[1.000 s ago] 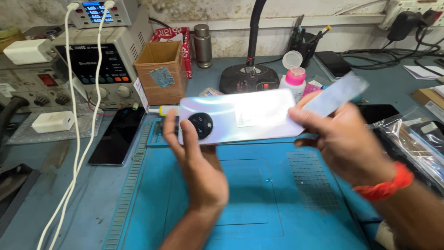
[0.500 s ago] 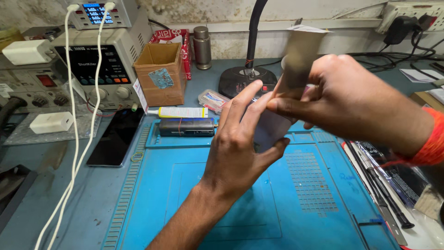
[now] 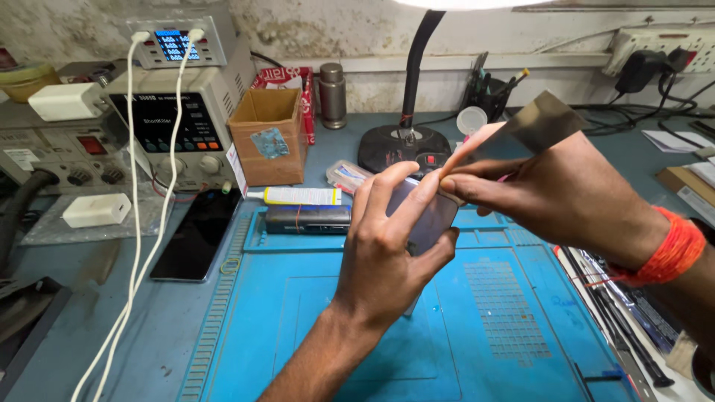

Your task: The person holds a smartphone and applies liquid from a small bottle onto its back edge, then works a thin metal pry blade along the seam. They continue prying around the edge and peel the back cover off the phone, exposing the internal battery compartment.

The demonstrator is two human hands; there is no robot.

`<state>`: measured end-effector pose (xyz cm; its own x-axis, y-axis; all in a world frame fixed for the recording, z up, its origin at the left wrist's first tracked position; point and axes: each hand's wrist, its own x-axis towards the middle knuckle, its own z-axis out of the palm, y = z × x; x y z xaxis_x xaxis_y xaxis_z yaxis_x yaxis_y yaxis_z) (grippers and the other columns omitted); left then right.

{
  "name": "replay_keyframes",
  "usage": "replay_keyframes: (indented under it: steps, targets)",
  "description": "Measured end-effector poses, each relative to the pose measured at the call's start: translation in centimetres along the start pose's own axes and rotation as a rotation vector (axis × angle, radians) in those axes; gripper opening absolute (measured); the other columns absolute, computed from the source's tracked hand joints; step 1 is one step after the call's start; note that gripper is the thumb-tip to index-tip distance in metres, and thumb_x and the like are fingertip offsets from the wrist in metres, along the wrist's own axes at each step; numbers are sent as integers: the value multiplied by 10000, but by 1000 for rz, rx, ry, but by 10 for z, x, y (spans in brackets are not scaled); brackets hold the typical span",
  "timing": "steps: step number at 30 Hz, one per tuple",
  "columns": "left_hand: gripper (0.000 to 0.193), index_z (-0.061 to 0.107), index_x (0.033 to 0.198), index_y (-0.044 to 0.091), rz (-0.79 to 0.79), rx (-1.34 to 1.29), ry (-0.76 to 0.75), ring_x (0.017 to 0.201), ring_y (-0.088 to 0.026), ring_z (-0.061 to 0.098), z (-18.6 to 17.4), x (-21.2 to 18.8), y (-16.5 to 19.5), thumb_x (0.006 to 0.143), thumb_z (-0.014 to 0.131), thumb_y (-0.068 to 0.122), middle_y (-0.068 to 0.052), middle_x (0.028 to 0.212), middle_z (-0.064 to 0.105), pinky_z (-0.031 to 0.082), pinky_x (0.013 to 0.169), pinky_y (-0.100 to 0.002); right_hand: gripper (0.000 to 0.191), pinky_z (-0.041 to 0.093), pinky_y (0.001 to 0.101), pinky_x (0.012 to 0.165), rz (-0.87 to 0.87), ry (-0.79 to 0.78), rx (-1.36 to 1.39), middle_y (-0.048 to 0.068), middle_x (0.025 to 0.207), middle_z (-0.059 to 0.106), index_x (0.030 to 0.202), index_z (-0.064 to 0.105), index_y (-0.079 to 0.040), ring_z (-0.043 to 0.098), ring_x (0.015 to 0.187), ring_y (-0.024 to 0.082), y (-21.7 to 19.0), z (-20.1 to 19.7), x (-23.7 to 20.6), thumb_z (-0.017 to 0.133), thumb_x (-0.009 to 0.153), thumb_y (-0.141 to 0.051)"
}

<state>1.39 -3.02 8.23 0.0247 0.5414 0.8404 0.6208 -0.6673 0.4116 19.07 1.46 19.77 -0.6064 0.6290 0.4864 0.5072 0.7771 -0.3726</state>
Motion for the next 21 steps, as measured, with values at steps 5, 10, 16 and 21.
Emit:
replay_keyframes:
  steps: [5,10,16,21]
  targets:
    - [689,590,1460,94,-20,20,-45,1348,-382,521,-1,2,1,831,836,230,-183,1462,524,452,1143,-455,176,580,257,568,-47,34,26,40,825,791,934,806,-67,704,670,124,8,5,-1,783,829,-206]
    - [810,442,1520,32,39,-50,206,1434,-398,451,-47,17,22,864,830,307,-235,1542,442,337,1201,-503,184,591,270,580,37,28,-96,14,867,810,920,821,-98,705,671,138,11,5,-5,770,809,-236]
    - [805,441,1514,36,35,-196,960,1423,-391,457,-98,16,-4,865,827,312,-229,1537,447,347,1192,-498,191,593,262,611,3,21,-18,27,878,811,947,821,-93,754,695,122,18,4,-9,766,837,-239]
    - [800,440,1509,39,-51,-366,879,1414,-385,461,-116,28,-26,866,825,317,-224,1532,451,356,1184,-494,183,604,244,622,-6,-3,55,38,867,790,962,807,-71,741,708,114,18,1,-10,765,852,-211]
